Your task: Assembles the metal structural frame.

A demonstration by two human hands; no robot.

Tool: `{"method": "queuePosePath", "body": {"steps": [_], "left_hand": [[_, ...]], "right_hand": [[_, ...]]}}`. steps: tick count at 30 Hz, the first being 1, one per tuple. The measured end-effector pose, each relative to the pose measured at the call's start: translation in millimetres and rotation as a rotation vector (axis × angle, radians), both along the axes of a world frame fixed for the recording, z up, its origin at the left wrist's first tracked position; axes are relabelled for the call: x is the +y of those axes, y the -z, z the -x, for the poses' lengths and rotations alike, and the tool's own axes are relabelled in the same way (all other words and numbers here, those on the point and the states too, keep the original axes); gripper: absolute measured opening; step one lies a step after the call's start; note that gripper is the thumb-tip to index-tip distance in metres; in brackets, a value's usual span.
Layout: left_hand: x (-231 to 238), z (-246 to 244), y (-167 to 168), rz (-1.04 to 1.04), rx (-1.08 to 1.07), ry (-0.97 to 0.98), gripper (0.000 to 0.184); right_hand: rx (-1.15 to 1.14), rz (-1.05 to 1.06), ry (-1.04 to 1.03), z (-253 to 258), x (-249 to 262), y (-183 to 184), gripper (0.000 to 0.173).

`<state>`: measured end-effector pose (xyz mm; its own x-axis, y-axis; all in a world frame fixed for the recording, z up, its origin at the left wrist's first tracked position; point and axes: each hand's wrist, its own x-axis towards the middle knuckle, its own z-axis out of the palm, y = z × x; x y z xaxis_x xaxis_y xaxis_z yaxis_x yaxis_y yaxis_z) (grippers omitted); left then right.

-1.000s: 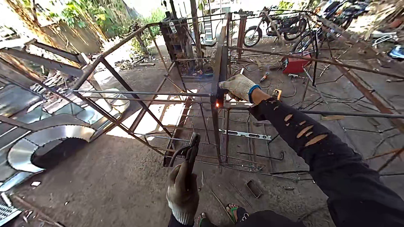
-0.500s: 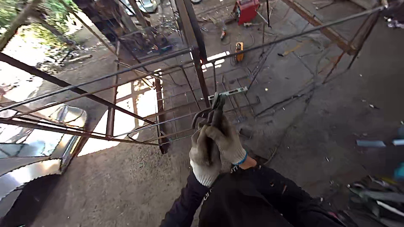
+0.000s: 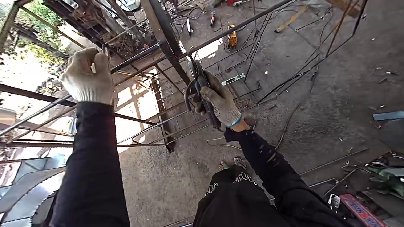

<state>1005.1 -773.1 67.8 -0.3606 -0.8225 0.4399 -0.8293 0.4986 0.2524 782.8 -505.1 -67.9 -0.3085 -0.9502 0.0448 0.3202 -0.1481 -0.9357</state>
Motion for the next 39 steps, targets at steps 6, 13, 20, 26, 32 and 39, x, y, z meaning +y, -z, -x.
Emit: {"method": "queuePosePath", "body": {"steps": [6, 13, 20, 26, 32, 39], "left_hand": [[-37.6, 30.1, 11.7, -0.216, -0.189, -0.327, 0.081], [-42.6, 28.3, 13.3, -0.283, -0.21, -0.3, 0.077], [-29.8, 35.4, -1.8, -0.289, -0.297, -0.318, 0.077], [-29.9, 36.4, -4.5, -0.338, -0.31, -0.345, 0.078], [-31.3, 37.1, -6.0, -0.352, -0.345, -0.354, 0.074], [-37.0, 32.2, -1.7, -0.34, -0.335, -0.332, 0.076]], "right_hand": [[-0.26, 0.103, -0.049, 26.5, -63.5, -10.3, 0.046], [-0.098, -0.057, -0.046, 24.5, -62.0, 5.0, 0.041], [-0.095, 0.015, -0.142, 37.1, -80.9, -2.4, 0.045], [-0.067, -0.039, -0.077, 42.1, -96.1, -13.4, 0.044], [-0.035, -0.071, -0.011, 31.4, -92.0, -18.5, 0.044], [-0.009, -0.039, -0.035, 40.9, -93.5, -22.1, 0.042]]}}
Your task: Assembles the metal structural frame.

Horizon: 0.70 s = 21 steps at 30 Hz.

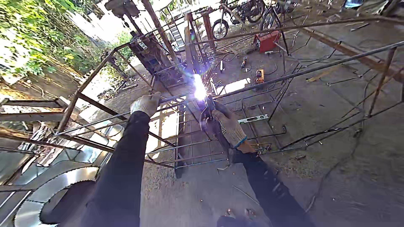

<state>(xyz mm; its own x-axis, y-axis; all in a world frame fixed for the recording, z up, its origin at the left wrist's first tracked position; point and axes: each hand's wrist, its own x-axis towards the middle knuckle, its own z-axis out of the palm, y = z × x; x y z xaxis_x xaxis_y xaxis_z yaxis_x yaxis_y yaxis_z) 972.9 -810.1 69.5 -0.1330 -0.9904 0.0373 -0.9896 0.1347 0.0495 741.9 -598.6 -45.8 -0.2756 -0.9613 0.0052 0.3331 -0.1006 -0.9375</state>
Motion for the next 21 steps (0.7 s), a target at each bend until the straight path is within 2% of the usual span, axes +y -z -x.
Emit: {"method": "queuePosePath", "body": {"steps": [5, 14, 21], "left_hand": [[4.5, 2.7, -4.6, -0.013, 0.006, 0.015, 0.074], [-1.3, 0.3, 1.0, -0.002, 0.044, -0.024, 0.076], [-2.2, 0.6, -1.0, -0.003, 0.036, -0.012, 0.069]], "right_hand": [[-0.151, 0.084, 0.05, -6.1, 4.3, -7.4, 0.048], [-0.113, 0.016, 0.011, -7.7, -9.3, 6.8, 0.044], [-0.138, -0.007, -0.017, -1.7, -9.2, -4.5, 0.044]]}}
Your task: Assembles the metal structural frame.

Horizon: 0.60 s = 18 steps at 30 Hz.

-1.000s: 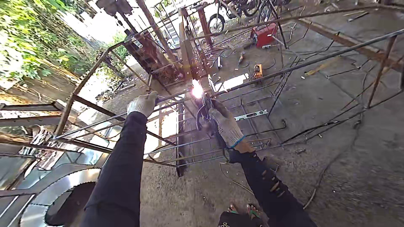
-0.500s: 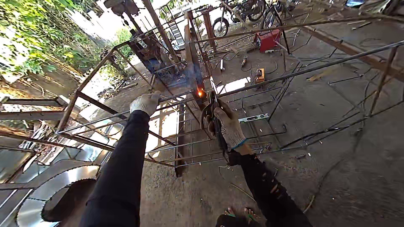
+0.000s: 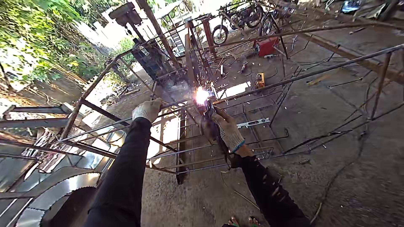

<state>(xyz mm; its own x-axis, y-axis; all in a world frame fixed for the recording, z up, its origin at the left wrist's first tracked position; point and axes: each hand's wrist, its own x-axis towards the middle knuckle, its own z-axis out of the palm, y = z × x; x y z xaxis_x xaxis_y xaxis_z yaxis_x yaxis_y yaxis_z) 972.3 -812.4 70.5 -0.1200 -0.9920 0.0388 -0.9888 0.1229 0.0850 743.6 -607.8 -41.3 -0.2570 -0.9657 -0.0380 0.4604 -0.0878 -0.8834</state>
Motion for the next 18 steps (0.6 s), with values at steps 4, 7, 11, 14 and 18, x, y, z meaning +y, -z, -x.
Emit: {"method": "queuePosePath", "body": {"steps": [4, 7, 11, 14, 18], "left_hand": [[3.0, 2.9, -2.1, -0.001, -0.075, 0.032, 0.063], [1.1, 3.0, -2.3, -0.016, -0.045, 0.016, 0.068], [0.9, 1.9, -0.3, -0.003, -0.049, -0.006, 0.068], [9.4, 7.4, -4.2, 0.0, -0.031, -0.038, 0.072], [2.1, 2.9, -0.4, -0.006, -0.004, -0.016, 0.069]], "right_hand": [[0.033, 0.103, 0.111, -2.2, 6.3, -4.3, 0.043], [-0.036, 0.085, 0.103, -0.9, 6.5, -11.0, 0.045], [-0.05, 0.041, 0.03, 1.9, -3.5, -14.3, 0.044], [-0.031, 0.035, 0.011, 2.1, -12.0, -9.4, 0.045], [-0.017, 0.054, -0.012, 5.4, -17.9, -2.5, 0.044]]}}
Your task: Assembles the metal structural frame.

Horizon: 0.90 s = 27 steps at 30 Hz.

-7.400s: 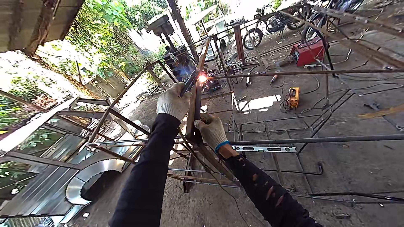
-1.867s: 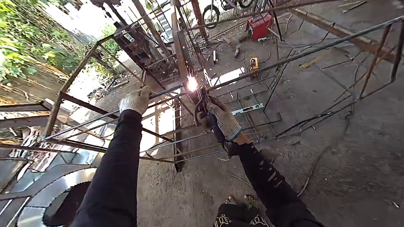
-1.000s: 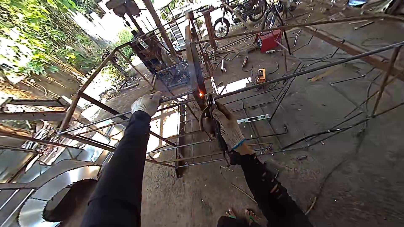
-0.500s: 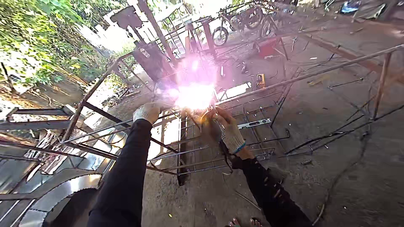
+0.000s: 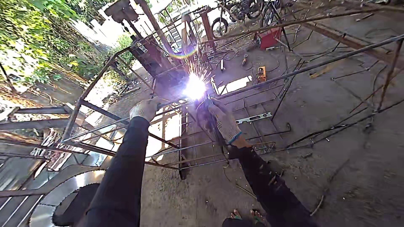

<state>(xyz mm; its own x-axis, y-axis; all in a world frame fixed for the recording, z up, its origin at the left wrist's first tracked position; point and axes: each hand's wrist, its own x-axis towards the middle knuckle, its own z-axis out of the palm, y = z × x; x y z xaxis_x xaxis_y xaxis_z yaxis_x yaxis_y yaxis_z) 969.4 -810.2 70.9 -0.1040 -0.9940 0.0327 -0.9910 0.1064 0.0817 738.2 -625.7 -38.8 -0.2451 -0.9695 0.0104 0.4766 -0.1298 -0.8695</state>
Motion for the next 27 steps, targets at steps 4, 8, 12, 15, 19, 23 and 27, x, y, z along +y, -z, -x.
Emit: {"method": "queuePosePath", "body": {"steps": [4, 8, 12, 15, 19, 23, 27], "left_hand": [[-4.9, -4.6, 5.7, 0.027, 0.006, 0.006, 0.069], [-6.6, -6.0, 6.3, 0.031, -0.003, 0.026, 0.07], [-4.2, -4.8, 5.7, 0.034, 0.013, 0.018, 0.069], [0.8, -1.4, 3.1, 0.04, 0.022, 0.018, 0.07], [-2.5, -3.2, 4.0, 0.032, -0.007, 0.025, 0.07], [-0.3, -2.9, 4.2, 0.038, -0.006, 0.027, 0.07], [0.2, -1.7, 3.8, 0.011, -0.01, 0.036, 0.066]], "right_hand": [[0.061, -0.003, -0.021, 1.5, 4.6, 9.5, 0.045], [0.034, 0.013, -0.032, 3.5, 12.5, 10.8, 0.042], [-0.004, -0.023, -0.063, 5.1, 11.0, 9.6, 0.044], [0.024, -0.022, -0.028, 1.4, 3.1, 3.5, 0.044], [0.016, -0.033, -0.009, -2.4, 3.4, 0.4, 0.044], [0.008, -0.025, -0.013, -4.7, 2.3, 4.0, 0.044], [-0.251, 0.062, 0.024, -10.7, 9.4, 5.4, 0.04]]}}
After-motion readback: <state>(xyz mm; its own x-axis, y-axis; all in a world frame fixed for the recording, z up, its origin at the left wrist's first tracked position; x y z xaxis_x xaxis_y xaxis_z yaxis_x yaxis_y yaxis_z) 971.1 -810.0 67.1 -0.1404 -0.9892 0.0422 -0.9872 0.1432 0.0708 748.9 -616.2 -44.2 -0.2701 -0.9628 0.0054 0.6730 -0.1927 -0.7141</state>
